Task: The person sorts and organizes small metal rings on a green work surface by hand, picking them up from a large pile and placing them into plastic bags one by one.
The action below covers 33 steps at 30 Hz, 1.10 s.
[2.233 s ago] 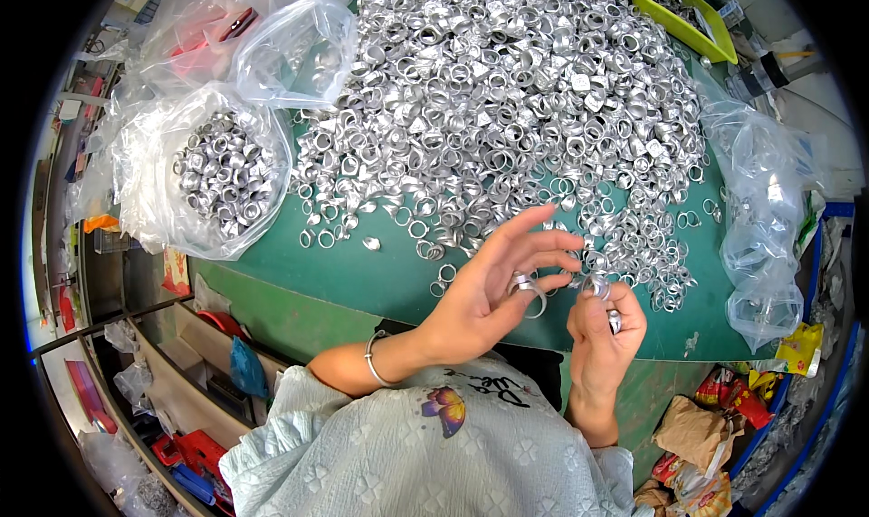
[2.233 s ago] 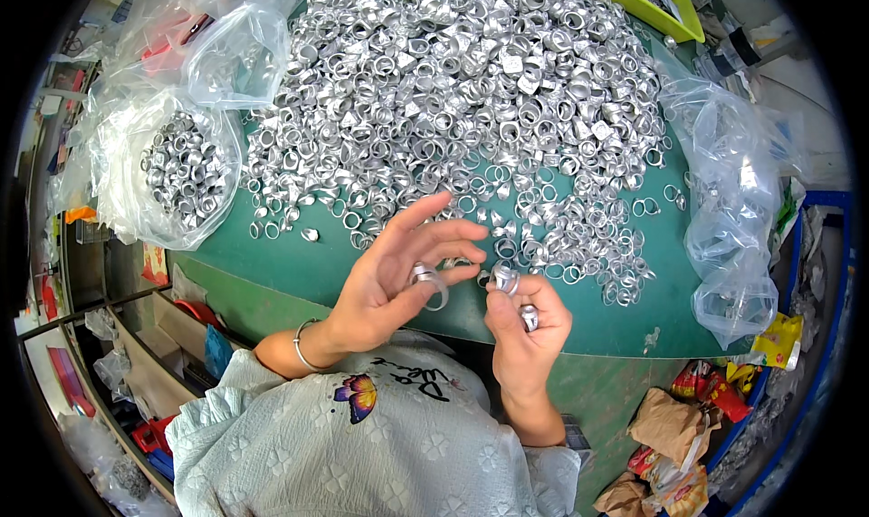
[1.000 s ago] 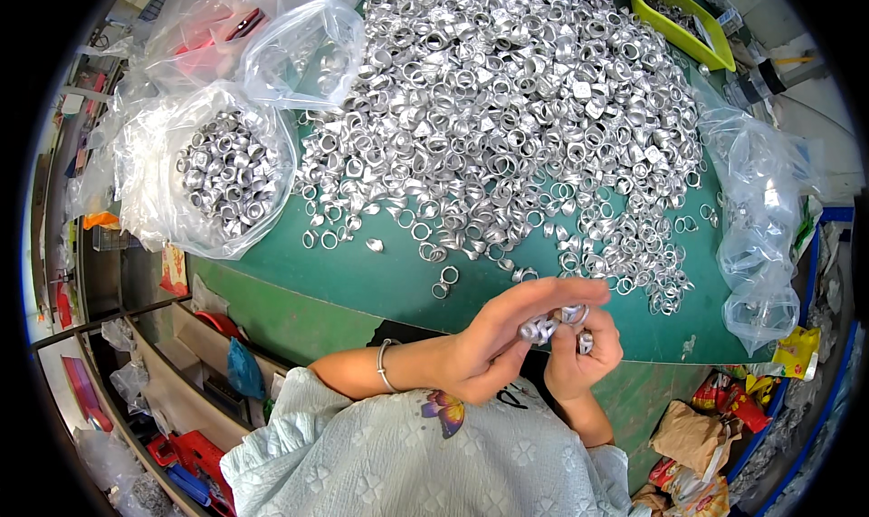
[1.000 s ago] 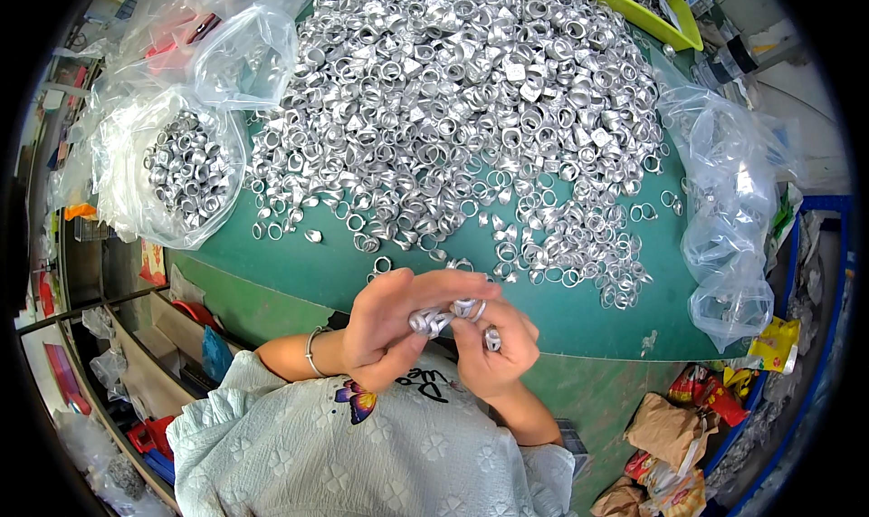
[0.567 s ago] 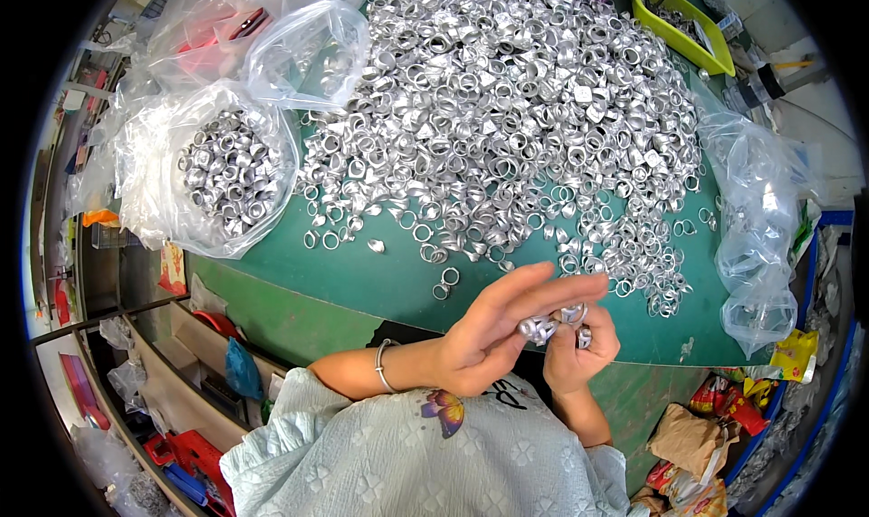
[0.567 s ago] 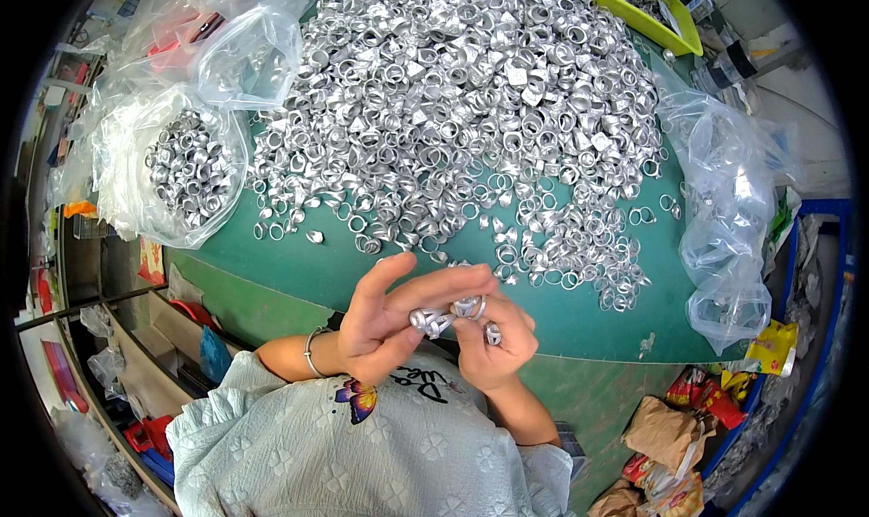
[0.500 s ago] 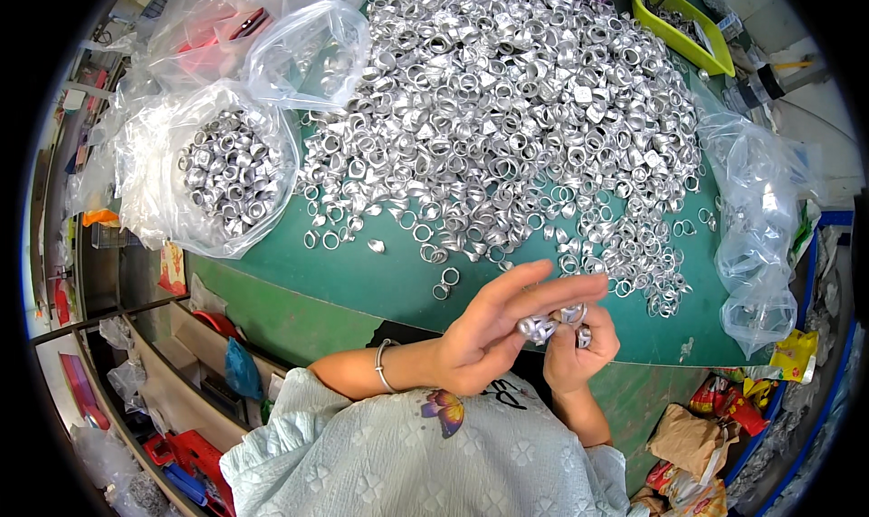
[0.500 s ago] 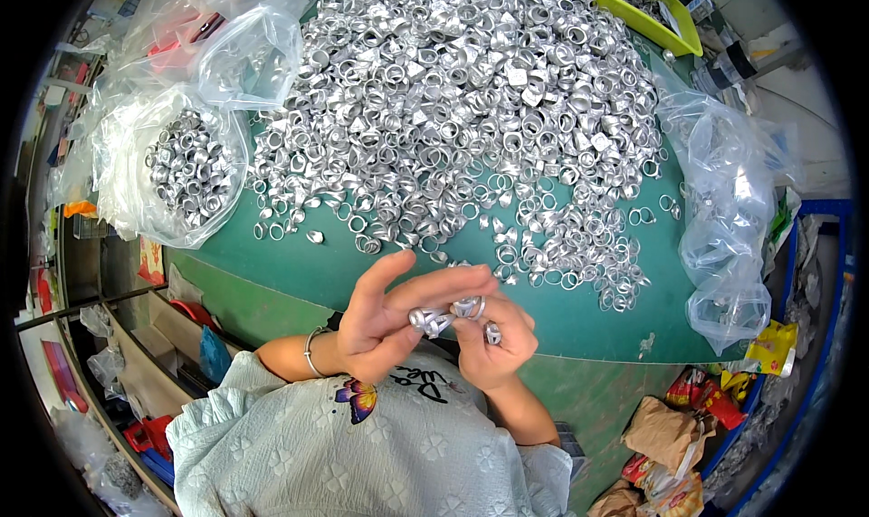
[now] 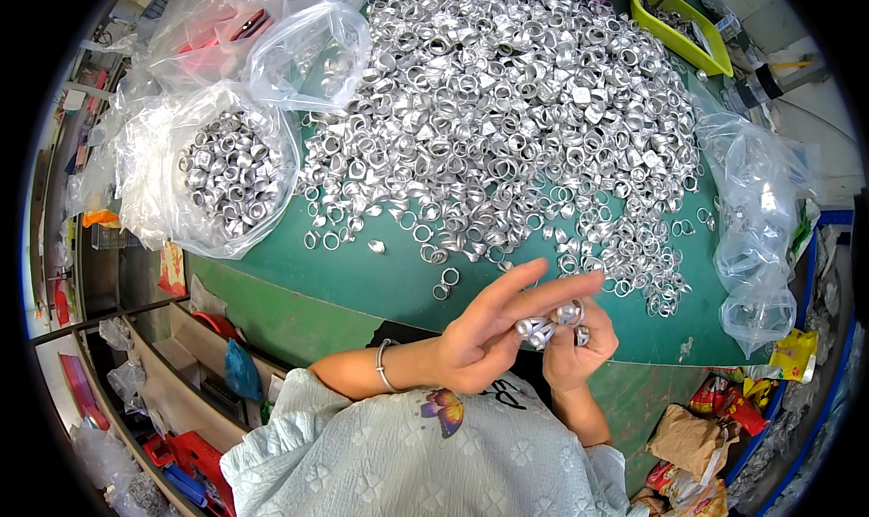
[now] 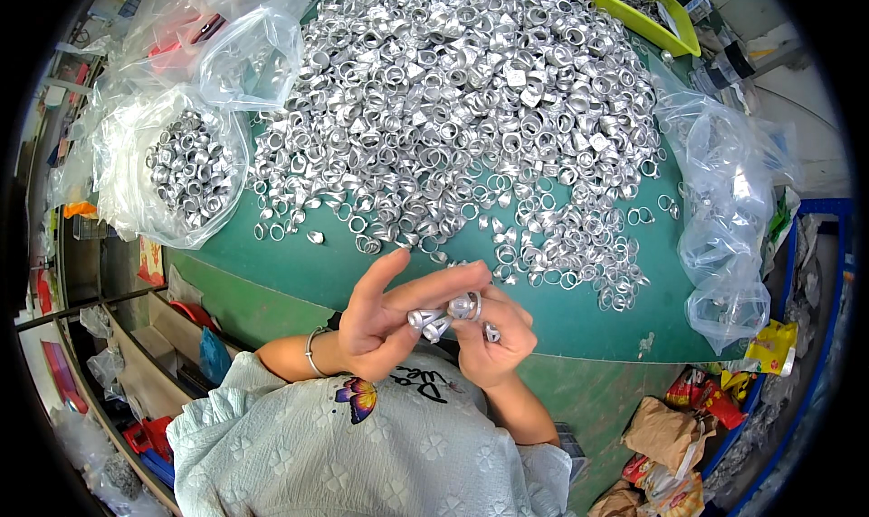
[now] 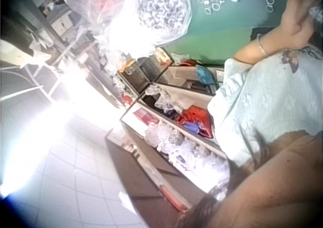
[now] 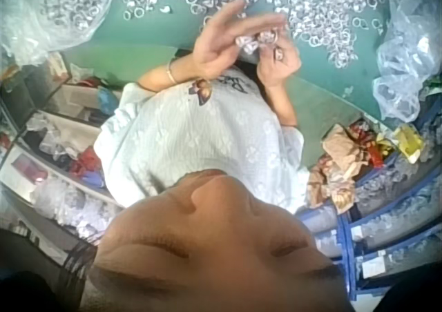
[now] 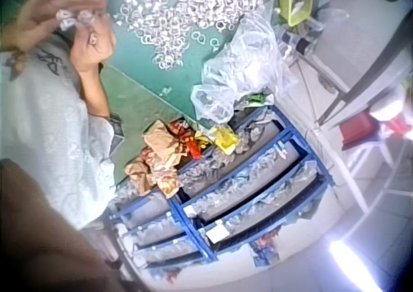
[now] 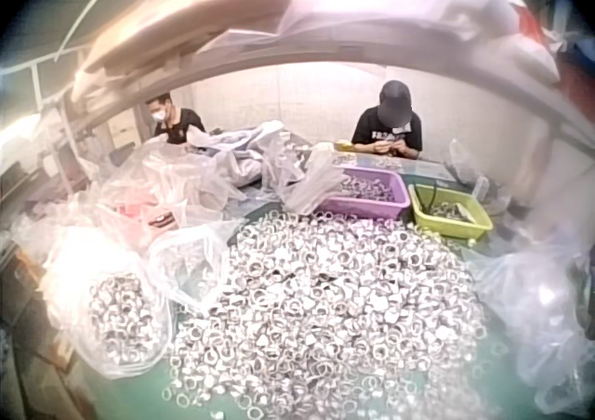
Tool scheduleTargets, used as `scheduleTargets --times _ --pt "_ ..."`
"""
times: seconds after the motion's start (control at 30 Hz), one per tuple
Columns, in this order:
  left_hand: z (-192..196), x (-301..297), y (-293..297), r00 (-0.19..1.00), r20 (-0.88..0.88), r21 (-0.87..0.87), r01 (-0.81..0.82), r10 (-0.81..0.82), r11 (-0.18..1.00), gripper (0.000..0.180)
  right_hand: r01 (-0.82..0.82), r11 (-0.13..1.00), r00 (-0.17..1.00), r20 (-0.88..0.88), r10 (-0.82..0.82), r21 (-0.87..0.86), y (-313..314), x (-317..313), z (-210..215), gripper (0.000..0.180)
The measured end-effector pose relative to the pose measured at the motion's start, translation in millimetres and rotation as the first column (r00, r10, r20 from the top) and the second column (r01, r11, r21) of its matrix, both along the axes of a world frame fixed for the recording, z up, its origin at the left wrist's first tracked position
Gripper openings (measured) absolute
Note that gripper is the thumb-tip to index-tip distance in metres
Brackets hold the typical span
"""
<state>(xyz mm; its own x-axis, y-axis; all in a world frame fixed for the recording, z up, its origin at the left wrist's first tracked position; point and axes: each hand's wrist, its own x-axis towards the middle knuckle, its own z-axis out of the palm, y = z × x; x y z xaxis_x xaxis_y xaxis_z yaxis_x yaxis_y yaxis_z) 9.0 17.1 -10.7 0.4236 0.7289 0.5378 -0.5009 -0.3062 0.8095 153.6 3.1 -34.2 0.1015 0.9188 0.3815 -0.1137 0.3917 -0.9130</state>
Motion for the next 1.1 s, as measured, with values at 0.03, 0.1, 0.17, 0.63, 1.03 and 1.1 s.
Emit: scheduleTargets --times 0.03,0.1,0.17,0.63,1.03,1.1 --pt "-0.3 -0.2 -0.5 1.0 0.003 -0.004 0.0 0.0 1.0 0.082 -0.02 1.0 1.0 0.008 0.02 0.0 -0.2 2.1 -1.2 0.009" --pt "-1.1 -0.1 -1.5 1.0 0.007 -0.011 0.003 -0.003 1.0 0.083 -0.042 0.999 0.999 0.0 0.042 0.006 0.2 2.1 -1.6 0.008" --pt "-0.2 -0.5 -1.3 1.0 0.0 -0.009 -0.001 0.001 1.0 0.083 -0.045 0.999 0.998 -0.032 0.045 0.018 1.6 -0.8 -1.1 0.009" --pt "-2.5 0.9 -1.2 1.0 -0.004 0.032 -0.024 0.024 0.999 0.088 -0.088 0.996 0.996 0.012 0.088 0.025 2.3 2.0 0.3 0.009" --pt "0.2 9.1 -3.9 0.998 0.022 -0.07 -0.064 0.065 0.996 0.082 -0.017 0.992 1.0 -0.008 0.016 -0.122 -5.2 -3.0 -3.2 0.012" --pt "-4.5 11.3 -3.3 0.996 0.011 -0.032 -0.09 0.091 0.995 0.079 -0.022 0.991 1.0 -0.006 0.021 -0.129 -6.1 -3.0 -4.1 0.013"
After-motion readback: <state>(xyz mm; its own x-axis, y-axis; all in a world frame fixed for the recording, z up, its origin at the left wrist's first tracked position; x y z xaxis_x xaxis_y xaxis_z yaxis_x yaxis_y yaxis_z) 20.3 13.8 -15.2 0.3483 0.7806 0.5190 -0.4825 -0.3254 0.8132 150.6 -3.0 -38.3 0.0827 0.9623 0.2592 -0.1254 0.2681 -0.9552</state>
